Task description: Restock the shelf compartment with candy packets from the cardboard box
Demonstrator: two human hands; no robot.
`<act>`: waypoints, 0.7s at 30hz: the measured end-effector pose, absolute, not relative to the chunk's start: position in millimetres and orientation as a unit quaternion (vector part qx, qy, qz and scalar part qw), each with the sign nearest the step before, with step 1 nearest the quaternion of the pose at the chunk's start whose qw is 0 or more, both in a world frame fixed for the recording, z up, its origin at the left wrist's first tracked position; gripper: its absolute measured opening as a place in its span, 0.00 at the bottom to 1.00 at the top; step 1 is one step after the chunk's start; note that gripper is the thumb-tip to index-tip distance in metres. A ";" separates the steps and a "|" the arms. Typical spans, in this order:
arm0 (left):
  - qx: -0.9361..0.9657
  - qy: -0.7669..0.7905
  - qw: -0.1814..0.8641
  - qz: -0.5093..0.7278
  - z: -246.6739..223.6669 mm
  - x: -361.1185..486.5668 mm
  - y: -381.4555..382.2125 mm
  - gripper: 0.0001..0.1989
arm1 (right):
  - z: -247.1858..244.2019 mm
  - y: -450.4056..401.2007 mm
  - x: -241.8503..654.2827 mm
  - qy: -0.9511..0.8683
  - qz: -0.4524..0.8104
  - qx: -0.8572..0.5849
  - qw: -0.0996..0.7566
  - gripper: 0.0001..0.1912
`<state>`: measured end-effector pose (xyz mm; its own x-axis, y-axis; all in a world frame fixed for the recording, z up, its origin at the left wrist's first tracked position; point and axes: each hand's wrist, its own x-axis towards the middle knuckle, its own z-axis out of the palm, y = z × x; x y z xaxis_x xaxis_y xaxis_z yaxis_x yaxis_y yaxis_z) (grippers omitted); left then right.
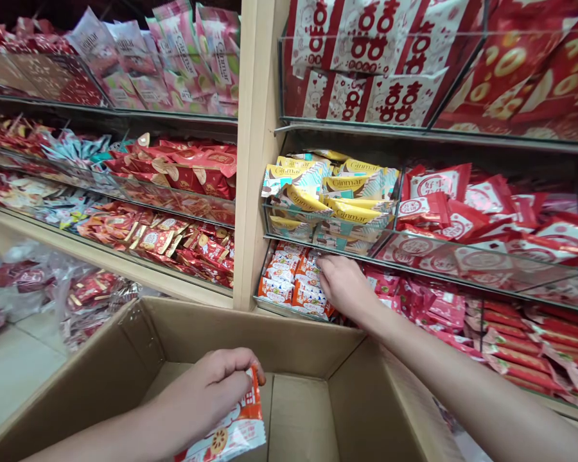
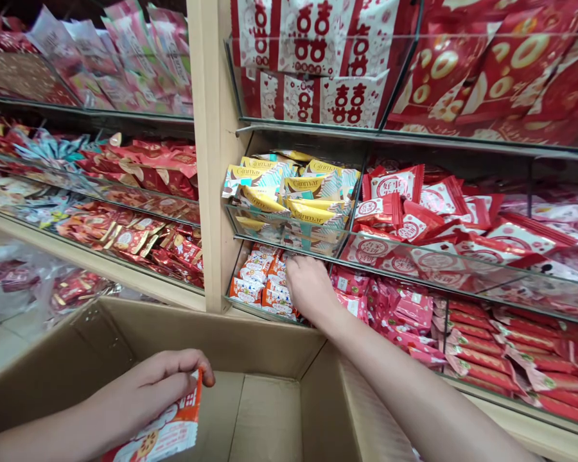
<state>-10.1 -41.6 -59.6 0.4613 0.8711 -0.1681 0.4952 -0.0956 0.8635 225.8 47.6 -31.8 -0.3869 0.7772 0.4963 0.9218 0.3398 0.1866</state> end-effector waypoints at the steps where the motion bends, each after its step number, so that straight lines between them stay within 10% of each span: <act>1: 0.706 0.472 0.486 0.206 -59.9 -9.6 -40.9 0.09 | -32.5 42.9 221.1 -0.822 -0.217 -0.496 0.178 0.13; 21: 0.565 0.407 0.615 0.371 -50.7 -9.7 -39.3 0.26 | -58.5 -30.6 167.8 -0.589 0.620 -0.350 0.383 0.15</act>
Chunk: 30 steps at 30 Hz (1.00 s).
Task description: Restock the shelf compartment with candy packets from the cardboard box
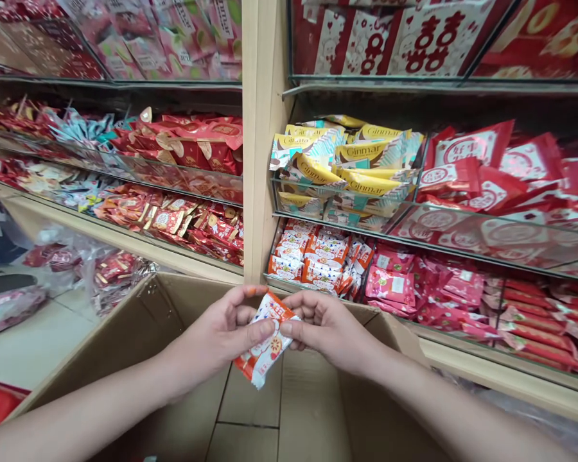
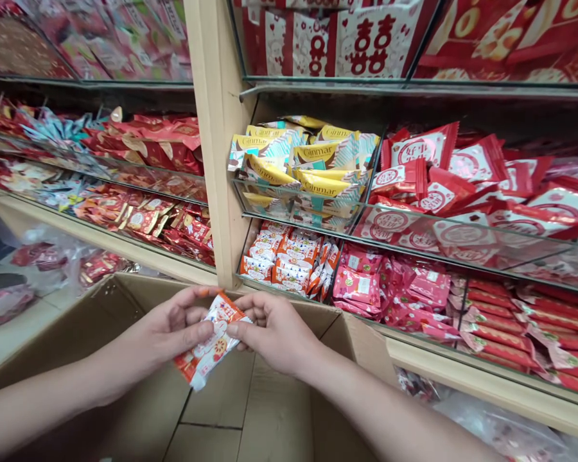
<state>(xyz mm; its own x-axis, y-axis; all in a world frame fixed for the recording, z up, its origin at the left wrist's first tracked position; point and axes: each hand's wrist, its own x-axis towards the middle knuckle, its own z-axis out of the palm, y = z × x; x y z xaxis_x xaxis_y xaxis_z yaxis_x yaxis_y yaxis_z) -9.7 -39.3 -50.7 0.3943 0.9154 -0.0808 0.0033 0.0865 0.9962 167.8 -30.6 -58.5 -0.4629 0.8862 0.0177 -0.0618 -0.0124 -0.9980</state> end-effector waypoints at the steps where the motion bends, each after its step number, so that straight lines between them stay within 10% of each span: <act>1: 0.558 0.416 0.624 0.355 -49.4 -10.4 -40.5 0.24 | -59.8 -30.2 169.2 -0.577 0.621 -0.352 0.397 0.15; 24: 0.602 0.433 0.596 0.309 -49.5 -7.7 -38.1 0.14 | -69.2 -36.4 179.6 -0.716 0.408 -0.400 0.401 0.08; 30: 0.619 0.449 0.568 0.305 -50.6 -5.0 -33.7 0.14 | -29.6 12.4 184.5 -0.847 0.025 -0.436 0.304 0.09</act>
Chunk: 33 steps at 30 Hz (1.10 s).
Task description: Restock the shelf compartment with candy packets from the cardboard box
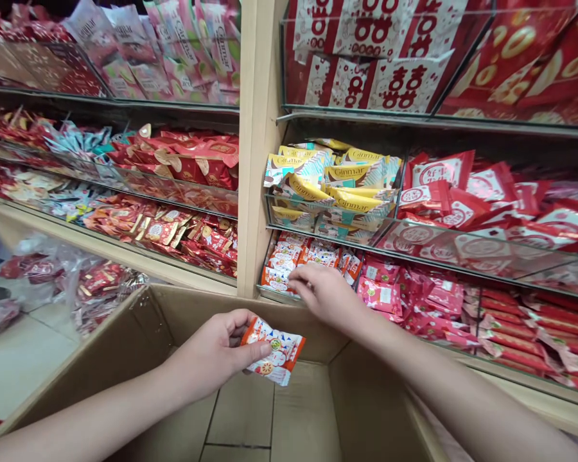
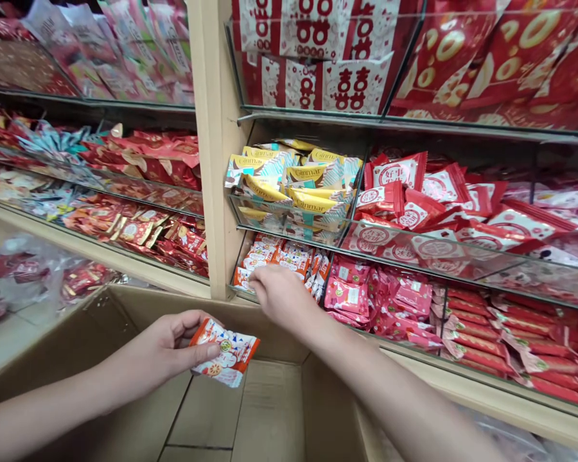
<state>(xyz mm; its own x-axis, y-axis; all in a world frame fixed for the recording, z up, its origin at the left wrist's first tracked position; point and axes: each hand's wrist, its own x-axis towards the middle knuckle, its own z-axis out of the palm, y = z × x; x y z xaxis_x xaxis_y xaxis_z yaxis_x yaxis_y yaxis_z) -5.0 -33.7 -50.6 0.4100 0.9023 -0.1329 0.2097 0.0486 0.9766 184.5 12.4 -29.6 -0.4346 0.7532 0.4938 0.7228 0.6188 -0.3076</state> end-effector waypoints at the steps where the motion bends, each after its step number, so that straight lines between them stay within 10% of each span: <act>1: 0.621 0.449 0.567 0.303 -51.0 -4.5 -33.6 0.14 | -23.6 24.8 182.8 -0.856 -0.039 -0.446 0.259 0.10; 11: 0.672 0.411 0.555 0.269 -63.0 -5.9 -40.6 0.11 | -24.2 81.0 148.4 -0.874 -0.134 -0.465 0.036 0.13; 22: 0.838 0.429 0.222 0.254 -9.2 -16.5 -21.7 0.11 | -15.4 102.7 161.7 -0.836 -0.155 -0.526 0.036 0.13; 33: 0.814 0.446 0.327 0.177 -5.7 13.9 72.3 0.08 | -12.2 103.8 167.6 -0.804 -0.155 -0.572 0.057 0.15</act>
<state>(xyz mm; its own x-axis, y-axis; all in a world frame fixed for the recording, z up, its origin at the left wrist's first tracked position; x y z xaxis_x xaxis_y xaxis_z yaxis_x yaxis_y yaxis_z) 13.9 72.3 -5.7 0.5392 0.8421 -0.0034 0.6101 -0.3878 0.6909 167.6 103.8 -12.2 -0.3395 0.9015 0.2685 0.9368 0.2983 0.1830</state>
